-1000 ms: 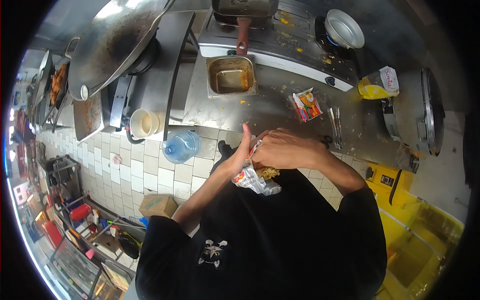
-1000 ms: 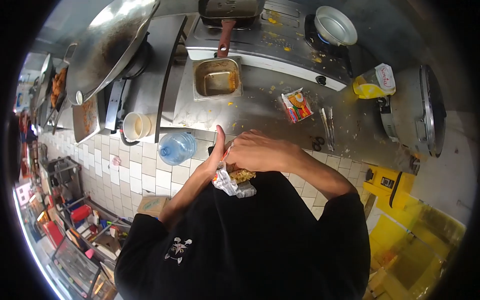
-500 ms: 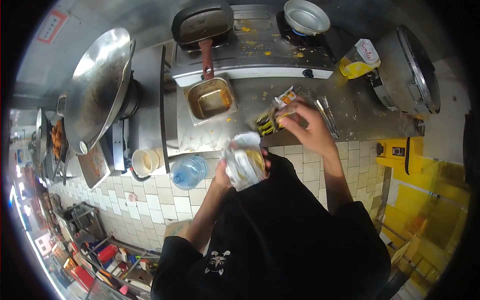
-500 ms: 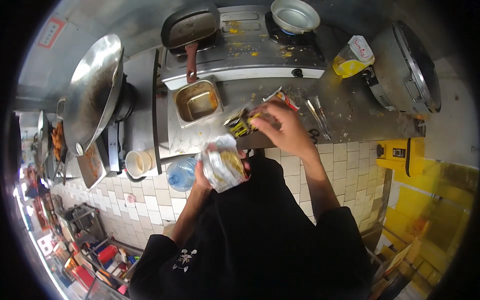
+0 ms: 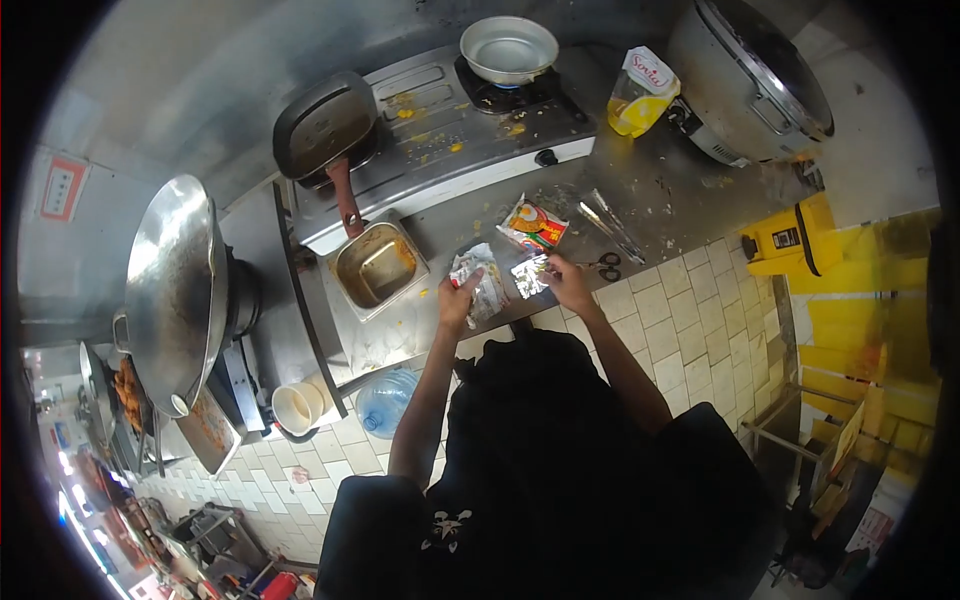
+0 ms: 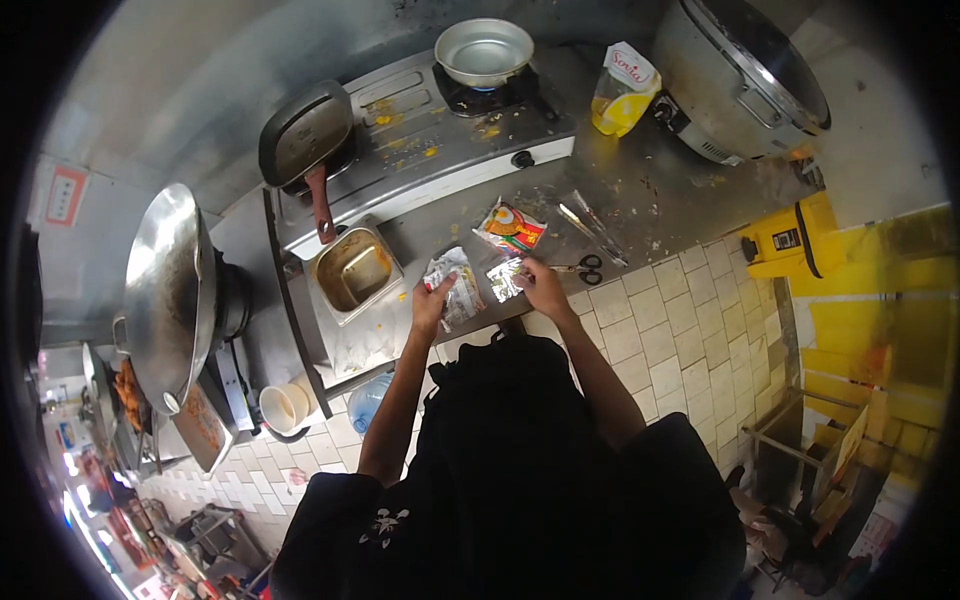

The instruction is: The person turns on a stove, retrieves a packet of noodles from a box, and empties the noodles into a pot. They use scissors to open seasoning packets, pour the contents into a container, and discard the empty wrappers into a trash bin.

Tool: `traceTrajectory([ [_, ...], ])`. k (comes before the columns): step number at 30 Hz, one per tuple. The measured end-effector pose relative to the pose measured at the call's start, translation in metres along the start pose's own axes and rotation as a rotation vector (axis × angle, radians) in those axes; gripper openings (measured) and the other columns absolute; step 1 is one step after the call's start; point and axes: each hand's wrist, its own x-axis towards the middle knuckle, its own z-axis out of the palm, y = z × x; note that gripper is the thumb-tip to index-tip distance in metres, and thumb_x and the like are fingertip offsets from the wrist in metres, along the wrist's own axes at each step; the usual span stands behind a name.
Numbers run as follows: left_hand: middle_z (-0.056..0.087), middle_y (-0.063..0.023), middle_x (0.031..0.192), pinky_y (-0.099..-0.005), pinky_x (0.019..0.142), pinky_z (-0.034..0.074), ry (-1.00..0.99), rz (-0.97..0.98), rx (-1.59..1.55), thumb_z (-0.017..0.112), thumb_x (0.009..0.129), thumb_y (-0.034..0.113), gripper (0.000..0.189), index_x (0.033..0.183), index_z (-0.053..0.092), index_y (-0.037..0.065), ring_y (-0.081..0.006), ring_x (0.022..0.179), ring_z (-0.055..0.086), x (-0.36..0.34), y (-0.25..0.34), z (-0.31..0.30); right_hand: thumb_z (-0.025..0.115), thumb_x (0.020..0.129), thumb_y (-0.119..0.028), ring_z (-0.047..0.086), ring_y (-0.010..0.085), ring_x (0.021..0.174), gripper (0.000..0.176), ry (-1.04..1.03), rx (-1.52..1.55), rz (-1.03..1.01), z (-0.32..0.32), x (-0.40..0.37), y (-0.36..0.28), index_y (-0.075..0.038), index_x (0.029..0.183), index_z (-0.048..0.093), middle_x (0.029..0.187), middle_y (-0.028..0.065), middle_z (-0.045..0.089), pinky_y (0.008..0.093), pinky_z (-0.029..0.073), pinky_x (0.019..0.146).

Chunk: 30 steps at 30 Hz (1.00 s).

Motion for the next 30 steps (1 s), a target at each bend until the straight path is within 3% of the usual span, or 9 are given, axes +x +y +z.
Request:
traceTrajectory([
  [5, 0.049, -0.0266, 0.129, -0.0462, 0.104, 0.036, 0.315, 0.619, 0.521, 0.078, 0.075, 0.026, 0.072, 0.131, 0.044, -0.004, -0.0415, 0.125, 0.043, -0.013, 0.002, 0.007, 0.073, 0.08, -0.018, 0.06, 0.0316, 0.091, 0.031, 0.234, -0.327, -0.141, 0.009, -0.007, -0.024, -0.006, 0.106, 0.063, 0.101, 0.0127, 0.062, 0.0409, 0.049, 0.08],
  [8, 0.05, -0.0259, 0.128, -0.0438, 0.102, 0.039, 0.397, 0.823, 0.781, 0.078, 0.077, 0.024, 0.067, 0.129, 0.045, -0.005, -0.0402, 0.121, 0.048, -0.032, 0.011, 0.015, 0.074, 0.078, -0.021, 0.056, 0.0334, 0.103, 0.035, 0.369, -0.437, -0.248, 0.004, 0.013, -0.04, -0.007, 0.108, 0.063, 0.109, 0.0127, 0.059, 0.0431, 0.044, 0.089],
  [12, 0.057, -0.024, 0.122, -0.0452, 0.098, 0.042, 0.026, 0.613, 0.597, 0.071, 0.083, 0.022, 0.044, 0.119, 0.056, 0.001, -0.0394, 0.118, 0.053, -0.05, 0.017, 0.022, 0.084, 0.065, -0.028, 0.047, 0.0353, 0.116, 0.079, 0.224, -0.62, -0.151, 0.001, 0.068, -0.06, -0.006, 0.131, 0.045, 0.118, 0.017, 0.051, 0.0448, 0.04, 0.095],
  [16, 0.063, -0.0203, 0.112, -0.0415, 0.092, 0.046, 0.006, 0.624, 0.488, 0.069, 0.087, 0.021, 0.031, 0.111, 0.061, 0.002, -0.0343, 0.105, 0.061, -0.065, 0.049, 0.042, 0.087, 0.057, -0.028, 0.044, 0.0375, 0.119, 0.095, -0.042, -0.649, -0.012, -0.005, 0.101, -0.068, -0.006, 0.135, 0.038, 0.12, 0.0192, 0.048, 0.0469, 0.038, 0.098],
  [17, 0.067, -0.0129, 0.108, -0.0361, 0.094, 0.044, -0.046, 0.337, 0.304, 0.067, 0.089, 0.016, 0.025, 0.109, 0.062, 0.002, -0.0219, 0.103, 0.062, -0.069, 0.062, 0.046, 0.087, 0.057, -0.028, 0.044, 0.0391, 0.118, 0.094, -0.002, -0.559, -0.098, -0.008, 0.097, -0.069, -0.006, 0.134, 0.039, 0.119, 0.0199, 0.048, 0.0477, 0.037, 0.099],
  [18, 0.068, -0.0122, 0.108, -0.0334, 0.092, 0.046, 0.059, 0.639, 0.309, 0.064, 0.092, 0.014, 0.025, 0.114, 0.062, 0.002, -0.0184, 0.101, 0.062, -0.047, 0.043, 0.043, 0.087, 0.056, -0.028, 0.044, 0.0406, 0.117, 0.093, 0.036, -0.479, -0.187, -0.014, 0.09, -0.07, -0.006, 0.133, 0.039, 0.118, 0.0206, 0.048, 0.0486, 0.036, 0.1],
  [22, 0.068, -0.0138, 0.107, -0.0348, 0.083, 0.051, 0.045, 0.643, 0.307, 0.062, 0.093, 0.015, 0.027, 0.115, 0.065, 0.0, -0.0217, 0.094, 0.064, -0.026, 0.081, 0.054, 0.088, 0.052, -0.022, 0.044, 0.0401, 0.123, 0.093, 0.088, -0.25, -0.286, -0.026, 0.035, -0.111, -0.001, 0.13, 0.043, 0.126, 0.0228, 0.049, 0.0472, 0.035, 0.104],
  [25, 0.071, -0.0124, 0.092, -0.0338, 0.077, 0.053, -0.153, 0.615, 0.4, 0.067, 0.087, 0.006, 0.019, 0.102, 0.069, -0.004, -0.0206, 0.082, 0.066, -0.029, 0.101, 0.058, 0.08, 0.068, -0.029, 0.046, 0.0407, 0.12, 0.08, 0.208, -0.249, -0.292, -0.027, 0.004, -0.109, 0.002, 0.132, 0.043, 0.128, 0.0232, 0.05, 0.048, 0.034, 0.104],
  [30, 0.068, -0.0148, 0.09, -0.0379, 0.071, 0.052, -0.372, 0.916, 0.669, 0.068, 0.08, 0.0, 0.012, 0.091, 0.069, -0.005, -0.029, 0.077, 0.064, -0.051, 0.108, 0.082, 0.085, 0.049, -0.023, 0.049, 0.0307, 0.11, 0.099, 0.332, -0.481, -0.142, -0.04, -0.043, -0.116, -0.001, 0.135, 0.04, 0.117, 0.0151, 0.051, 0.041, 0.037, 0.087],
])
